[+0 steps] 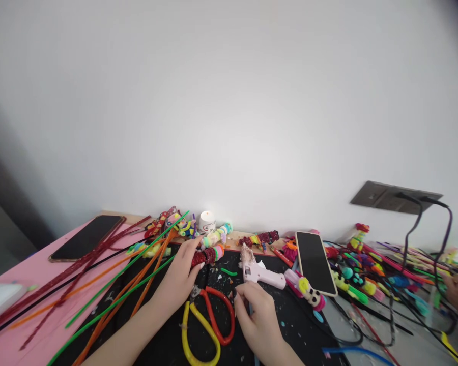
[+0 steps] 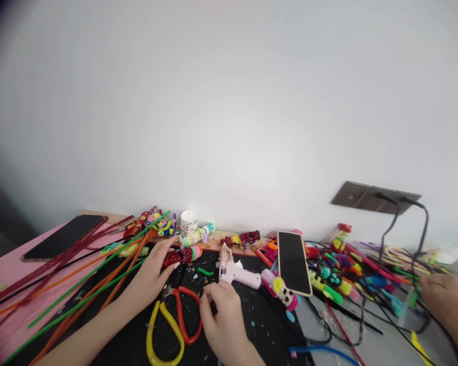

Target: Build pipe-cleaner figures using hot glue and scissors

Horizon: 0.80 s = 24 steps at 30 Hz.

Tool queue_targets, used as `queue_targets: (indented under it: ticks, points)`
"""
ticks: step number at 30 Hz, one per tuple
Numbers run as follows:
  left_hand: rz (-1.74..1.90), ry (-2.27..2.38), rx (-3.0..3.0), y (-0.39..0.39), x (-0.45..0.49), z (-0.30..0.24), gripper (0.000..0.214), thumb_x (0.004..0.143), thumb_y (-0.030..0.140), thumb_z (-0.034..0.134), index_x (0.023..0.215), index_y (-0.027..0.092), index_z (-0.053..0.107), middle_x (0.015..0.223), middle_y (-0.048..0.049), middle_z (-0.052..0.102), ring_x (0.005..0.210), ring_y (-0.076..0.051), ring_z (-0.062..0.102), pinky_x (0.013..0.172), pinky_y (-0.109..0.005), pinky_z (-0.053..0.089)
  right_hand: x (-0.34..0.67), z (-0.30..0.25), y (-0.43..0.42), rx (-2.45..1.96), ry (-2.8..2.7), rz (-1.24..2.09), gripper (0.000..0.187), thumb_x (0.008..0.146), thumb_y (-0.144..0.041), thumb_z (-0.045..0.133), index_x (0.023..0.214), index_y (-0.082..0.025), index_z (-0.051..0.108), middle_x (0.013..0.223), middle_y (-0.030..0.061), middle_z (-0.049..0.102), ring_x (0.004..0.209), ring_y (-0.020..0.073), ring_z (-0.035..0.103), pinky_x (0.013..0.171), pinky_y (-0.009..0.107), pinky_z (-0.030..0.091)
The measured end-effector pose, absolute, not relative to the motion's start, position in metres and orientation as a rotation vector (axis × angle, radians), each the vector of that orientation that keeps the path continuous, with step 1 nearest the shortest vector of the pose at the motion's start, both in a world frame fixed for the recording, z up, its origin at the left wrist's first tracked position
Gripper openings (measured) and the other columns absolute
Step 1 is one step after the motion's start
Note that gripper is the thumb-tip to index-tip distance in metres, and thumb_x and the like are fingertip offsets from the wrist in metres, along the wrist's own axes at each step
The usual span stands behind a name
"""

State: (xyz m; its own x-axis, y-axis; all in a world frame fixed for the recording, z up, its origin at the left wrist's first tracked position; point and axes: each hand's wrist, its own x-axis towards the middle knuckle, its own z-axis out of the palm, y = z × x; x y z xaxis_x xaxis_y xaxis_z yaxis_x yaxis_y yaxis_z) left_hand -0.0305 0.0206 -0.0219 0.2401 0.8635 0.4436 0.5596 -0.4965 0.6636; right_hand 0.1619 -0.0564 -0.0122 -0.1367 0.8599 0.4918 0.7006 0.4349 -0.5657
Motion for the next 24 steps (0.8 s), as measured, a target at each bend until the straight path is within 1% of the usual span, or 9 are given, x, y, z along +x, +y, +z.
queue_targets:
  ticks: [4, 6, 8, 10, 12, 14, 17, 20, 24]
  points:
    - [1.17, 1.298, 2.216, 0.014, -0.028, -0.011, 0.042, 0.084, 0.021, 0.043, 0.126, 0.023, 0.042, 0.126, -0.01, 0.046, 0.119, -0.025, 0.041, 0.102, -0.043, 0.032, 0.162, -0.012, -0.057, -1.337, -1.882, 0.248, 0.02, 0.082, -0.013, 0.04, 0.065, -0.018, 0.048, 0.06, 0.001, 0.05, 0.058, 0.0142, 0.049, 0.053, 0.023, 0.035]
    - [1.239, 1.298, 2.229, 0.014, -0.03, -0.004, 0.03, 0.086, 0.022, 0.04, 0.113, 0.023, 0.054, 0.12, -0.0081, 0.052, 0.115, -0.023, 0.046, 0.101, -0.04, 0.034, 0.162, -0.012, -0.057, -1.335, -1.878, 0.239, 0.02, 0.083, -0.013, 0.04, 0.065, -0.018, 0.049, 0.06, 0.0011, 0.05, 0.057, 0.0142, 0.049, 0.053, 0.024, 0.035]
    - [1.336, 1.329, 2.228, 0.018, -0.037, 0.002, 0.026, 0.087, 0.023, 0.038, 0.095, 0.024, 0.062, 0.109, -0.0063, 0.059, 0.107, -0.022, 0.051, 0.097, -0.037, 0.037, 0.162, -0.013, -0.056, -1.331, -1.869, 0.232, 0.02, 0.083, -0.014, 0.04, 0.066, -0.018, 0.049, 0.06, 0.001, 0.051, 0.057, 0.0142, 0.05, 0.053, 0.023, 0.035]
    - [1.364, 1.433, 2.213, 0.024, -0.049, 0.01, 0.024, 0.085, 0.027, 0.041, 0.087, 0.024, 0.064, 0.101, -0.0059, 0.063, 0.1, -0.024, 0.055, 0.093, -0.037, 0.039, 0.163, -0.013, -0.056, -1.328, -1.855, 0.223, 0.02, 0.083, -0.014, 0.04, 0.066, -0.018, 0.049, 0.06, 0.0009, 0.051, 0.057, 0.0139, 0.05, 0.053, 0.023, 0.035]
    - [1.225, 1.615, 2.161, 0.03, -0.065, 0.016, 0.023, 0.084, 0.029, 0.043, 0.094, 0.024, 0.063, 0.098, -0.0058, 0.065, 0.096, -0.025, 0.058, 0.087, -0.036, 0.041, 0.163, -0.014, -0.056, -1.326, -1.847, 0.215, 0.02, 0.083, -0.014, 0.04, 0.066, -0.018, 0.049, 0.06, 0.0005, 0.051, 0.056, 0.0133, 0.049, 0.053, 0.023, 0.035]
    - [1.026, 1.732, 2.114, 0.034, -0.078, 0.02, 0.029, 0.079, 0.029, 0.048, 0.104, 0.022, 0.059, 0.09, -0.0059, 0.066, 0.084, -0.028, 0.061, 0.074, -0.036, 0.044, 0.163, -0.014, -0.056, -1.326, -1.847, 0.215, 0.019, 0.083, -0.014, 0.041, 0.066, -0.018, 0.05, 0.059, 0.0, 0.051, 0.055, 0.0128, 0.049, 0.052, 0.022, 0.035]
    - [0.886, 1.722, 2.095, 0.034, -0.088, 0.017, 0.031, 0.069, 0.027, 0.057, 0.099, 0.022, 0.062, 0.071, -0.0024, 0.064, 0.069, -0.028, 0.062, 0.059, -0.03, 0.04, 0.162, -0.014, -0.057, -1.328, -1.849, 0.229, 0.019, 0.082, -0.013, 0.041, 0.065, -0.018, 0.049, 0.059, -0.0003, 0.051, 0.054, 0.0125, 0.049, 0.052, 0.022, 0.034]
    - [0.863, 1.682, 2.027, 0.033, -0.086, 0.011, 0.026, 0.062, 0.02, 0.059, 0.086, 0.024, 0.066, 0.062, -0.0007, 0.062, 0.063, -0.026, 0.061, 0.058, -0.028, 0.037, 0.162, -0.015, -0.057, -1.326, -1.852, 0.233, 0.021, 0.083, -0.014, 0.04, 0.065, -0.018, 0.049, 0.059, -0.0003, 0.05, 0.054, 0.0124, 0.048, 0.052, 0.022, 0.034]
    - [1.036, 1.635, 1.915, 0.039, -0.083, 0.015, 0.016, 0.061, 0.02, 0.06, 0.075, 0.025, 0.066, 0.065, -0.003, 0.065, 0.069, -0.028, 0.062, 0.062, -0.03, 0.038, 0.163, -0.014, -0.055, -1.336, -1.846, 0.243, 0.021, 0.083, -0.015, 0.039, 0.064, -0.017, 0.049, 0.058, -0.0003, 0.05, 0.054, 0.0122, 0.048, 0.051, 0.022, 0.034]
